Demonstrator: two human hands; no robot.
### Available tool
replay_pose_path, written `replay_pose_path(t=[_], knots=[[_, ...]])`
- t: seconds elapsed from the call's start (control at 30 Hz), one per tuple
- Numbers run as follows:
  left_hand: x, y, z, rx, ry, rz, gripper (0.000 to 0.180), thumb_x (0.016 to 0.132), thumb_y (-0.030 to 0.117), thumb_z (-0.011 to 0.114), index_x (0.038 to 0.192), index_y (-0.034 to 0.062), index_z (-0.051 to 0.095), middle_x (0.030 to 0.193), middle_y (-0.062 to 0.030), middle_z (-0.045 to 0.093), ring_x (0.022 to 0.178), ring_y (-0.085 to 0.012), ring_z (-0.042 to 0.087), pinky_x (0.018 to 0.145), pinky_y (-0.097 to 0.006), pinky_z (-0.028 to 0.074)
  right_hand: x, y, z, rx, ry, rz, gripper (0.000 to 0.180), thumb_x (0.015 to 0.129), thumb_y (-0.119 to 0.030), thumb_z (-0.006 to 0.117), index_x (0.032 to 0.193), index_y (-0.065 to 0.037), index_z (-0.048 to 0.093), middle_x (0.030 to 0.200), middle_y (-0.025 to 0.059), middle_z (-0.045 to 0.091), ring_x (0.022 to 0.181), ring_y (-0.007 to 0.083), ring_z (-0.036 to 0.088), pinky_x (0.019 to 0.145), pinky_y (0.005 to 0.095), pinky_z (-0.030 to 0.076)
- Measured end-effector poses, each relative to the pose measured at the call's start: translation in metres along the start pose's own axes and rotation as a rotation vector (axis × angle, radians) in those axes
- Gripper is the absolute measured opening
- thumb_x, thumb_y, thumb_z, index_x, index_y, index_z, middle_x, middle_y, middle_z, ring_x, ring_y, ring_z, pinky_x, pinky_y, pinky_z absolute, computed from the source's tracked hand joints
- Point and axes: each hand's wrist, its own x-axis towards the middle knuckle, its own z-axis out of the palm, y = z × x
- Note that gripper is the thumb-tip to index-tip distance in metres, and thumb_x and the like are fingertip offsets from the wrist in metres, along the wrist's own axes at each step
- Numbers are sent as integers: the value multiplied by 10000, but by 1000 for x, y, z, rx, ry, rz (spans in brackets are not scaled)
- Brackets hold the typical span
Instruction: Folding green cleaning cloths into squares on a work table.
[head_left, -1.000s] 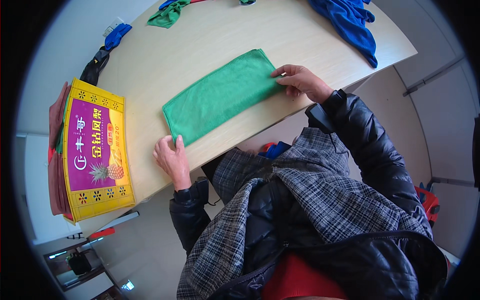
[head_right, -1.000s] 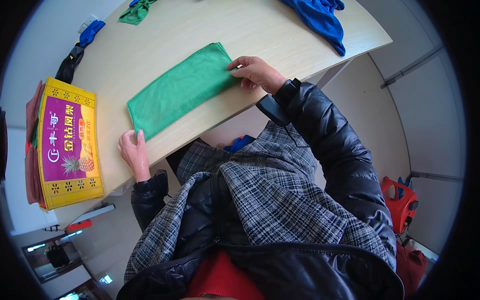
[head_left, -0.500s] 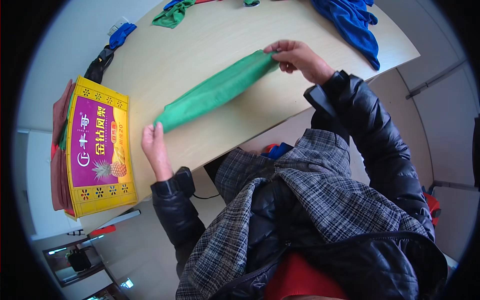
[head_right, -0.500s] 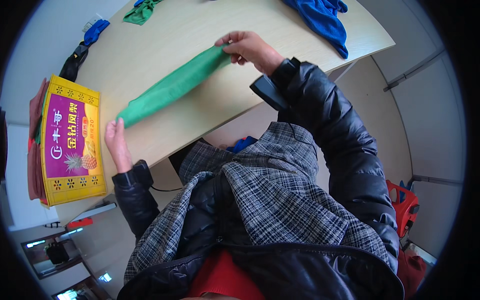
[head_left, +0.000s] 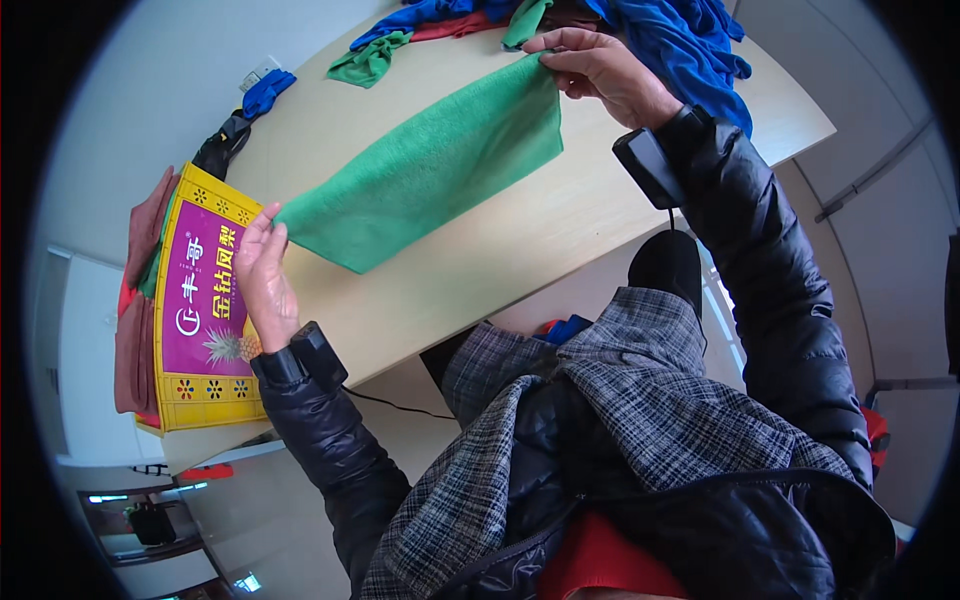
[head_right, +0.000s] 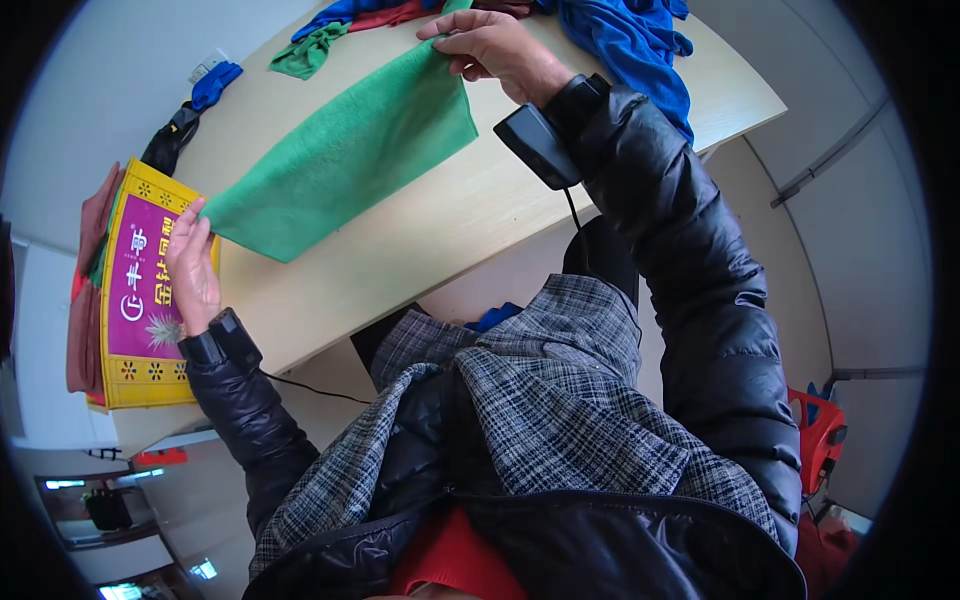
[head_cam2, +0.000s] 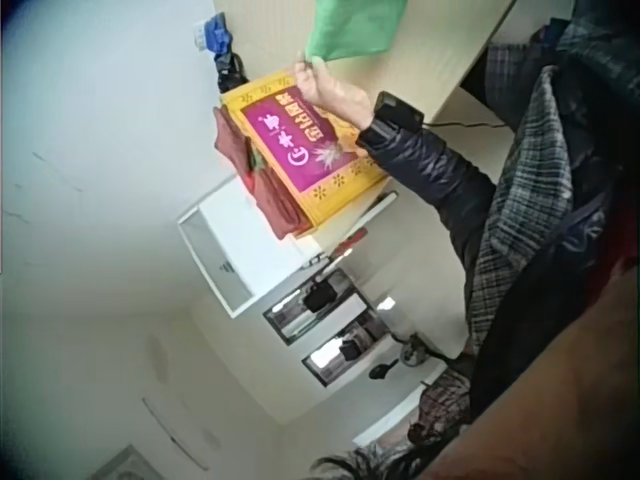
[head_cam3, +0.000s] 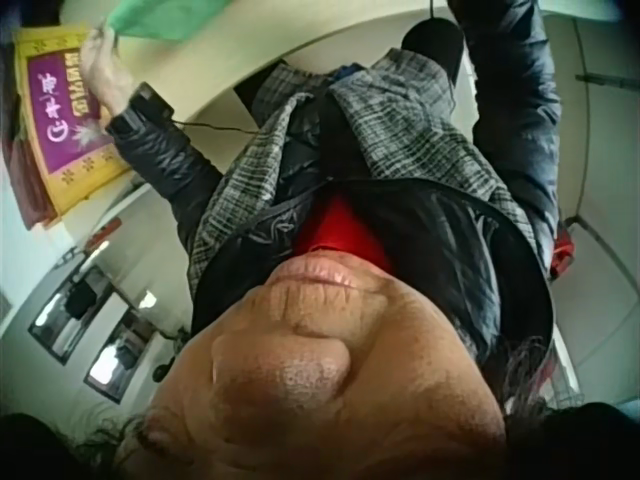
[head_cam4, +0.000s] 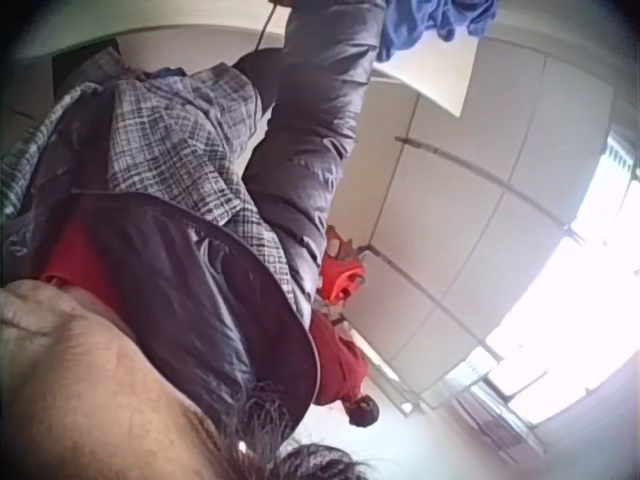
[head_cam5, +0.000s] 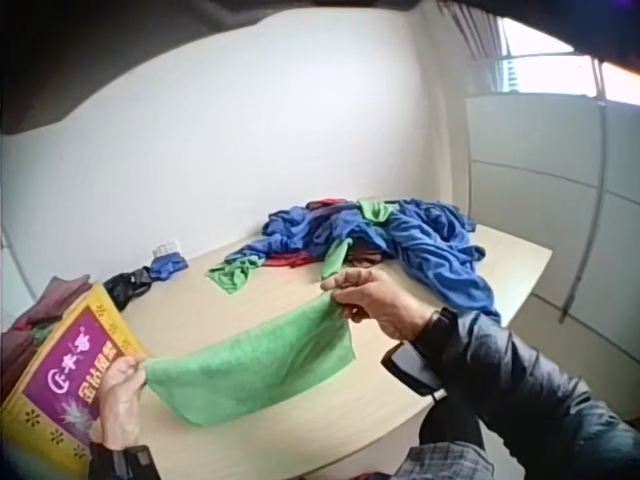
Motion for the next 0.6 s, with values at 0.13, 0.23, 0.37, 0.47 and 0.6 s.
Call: replay_pose_path(t=[0.13,0.23,0.37,0.47,0.6], knots=[[-1,-6,-5,144,-4,4,322,950,7,636,1261,-65,598,1134,-85,656,1038,-124,602,946,-265,455,-4,-1,6,-9,-47,2,196,988,-128,662,1166,-101,742,975,3,695,780,86,606,800,220,530],[1,-15,-9,297,43,55,292,936,-14,642,1224,-60,619,1115,-74,663,1009,-122,607,926,-266,465,-4,2,8,-62,-63,-14,220,969,-99,664,1176,-94,736,990,7,698,802,101,620,813,234,535],[2,-18,-8,493,102,140,233,928,-18,648,1159,-45,645,1092,-62,669,984,-121,607,909,-269,470,-1,15,11,-219,-14,-94,274,911,-46,646,1170,-80,727,979,26,700,824,131,645,810,255,536],[0,-17,-3,556,91,157,191,932,1,652,1120,-35,652,1075,-57,669,987,-120,601,909,-271,467,2,28,13,-339,48,-204,323,843,-10,616,1144,-67,720,927,55,700,832,154,672,785,268,530],[6,-12,6,633,39,198,149,913,-9,651,1059,-31,639,1051,-90,659,999,-183,615,917,-324,471,16,42,5,-604,134,-335,287,820,-25,632,1090,-69,721,947,110,698,854,240,694,808,311,543]])
